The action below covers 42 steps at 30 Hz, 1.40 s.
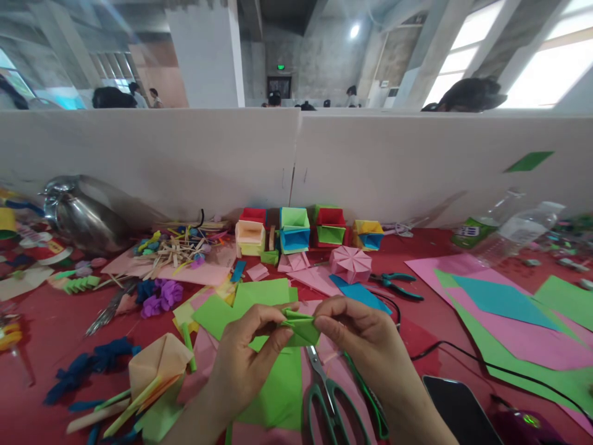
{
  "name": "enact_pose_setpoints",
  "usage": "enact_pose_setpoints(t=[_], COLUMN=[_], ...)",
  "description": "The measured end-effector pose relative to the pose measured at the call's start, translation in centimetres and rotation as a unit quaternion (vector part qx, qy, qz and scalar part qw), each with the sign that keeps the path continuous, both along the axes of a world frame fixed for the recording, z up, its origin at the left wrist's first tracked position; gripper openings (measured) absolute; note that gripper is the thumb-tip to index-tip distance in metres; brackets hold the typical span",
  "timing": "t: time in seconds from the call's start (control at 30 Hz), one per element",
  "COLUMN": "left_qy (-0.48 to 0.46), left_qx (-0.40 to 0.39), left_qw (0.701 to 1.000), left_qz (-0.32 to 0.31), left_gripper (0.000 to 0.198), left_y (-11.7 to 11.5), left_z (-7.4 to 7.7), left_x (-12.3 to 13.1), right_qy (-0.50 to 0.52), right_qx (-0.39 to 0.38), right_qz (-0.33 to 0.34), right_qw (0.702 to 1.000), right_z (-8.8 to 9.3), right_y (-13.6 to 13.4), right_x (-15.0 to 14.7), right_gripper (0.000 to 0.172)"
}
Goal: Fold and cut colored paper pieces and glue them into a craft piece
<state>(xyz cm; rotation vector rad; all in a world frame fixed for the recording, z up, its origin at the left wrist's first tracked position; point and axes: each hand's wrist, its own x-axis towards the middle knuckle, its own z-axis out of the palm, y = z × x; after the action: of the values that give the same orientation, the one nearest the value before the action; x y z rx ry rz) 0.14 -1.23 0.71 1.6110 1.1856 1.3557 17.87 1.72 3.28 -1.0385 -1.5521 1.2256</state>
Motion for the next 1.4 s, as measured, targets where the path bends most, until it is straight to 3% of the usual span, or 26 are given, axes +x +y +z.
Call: enact_pose_setpoints(t=[0.3,0.4,0.6,0.8,0.97,1.13,1.4], left_qy=[-0.166,-0.133,-0.090,-0.063,-0.068,-0.065,-0.009], left_qx=[-0.122,-0.143,-0.124,-0.091,-0.087,-0.074,-0.075], left_qw=[0.978,0.980,0.988,0.993,0.994,0.995,0.997], left_qz=[-0.002,-0.022,0.023,0.026,0.011,0.015,0.030], left_gripper=[0.023,0.020,0.014,0.013,0.010,0.010,0.011], left_y=[-0.5,-0.2,0.1,-0.2,0.0,0.1,-0.1], left_z=[0.6,0.8,0.7,0.9,0.8,0.5,1.2], left_x=[0.9,0.7,0.5,0.7,0.7,0.6,0.6], right_qy=[-0.029,-0.053,-0.078,-0.083,-0.121,-0.136,-0.154], right_qx=[0.038,0.049,0.073,0.098,0.144,0.210,0.241], right_qz=[0.018,0.011,0.001,0.009,0.012,0.019,0.011], right_qw=[0.999,0.997,0.994,0.992,0.982,0.968,0.958], right_z=[0.2,0.2,0.3,0.6,0.8,0.5,0.4], right_y=[-0.1,-0.1,-0.3,-0.6,-0.7,-0.7,-1.2], right_x=[-0.1,-0.2,-0.6,-0.8,-0.8,-0.7,-1.2], right_gripper=[0.014,0.013,0.010,0.010,0.014,0.007,0.011])
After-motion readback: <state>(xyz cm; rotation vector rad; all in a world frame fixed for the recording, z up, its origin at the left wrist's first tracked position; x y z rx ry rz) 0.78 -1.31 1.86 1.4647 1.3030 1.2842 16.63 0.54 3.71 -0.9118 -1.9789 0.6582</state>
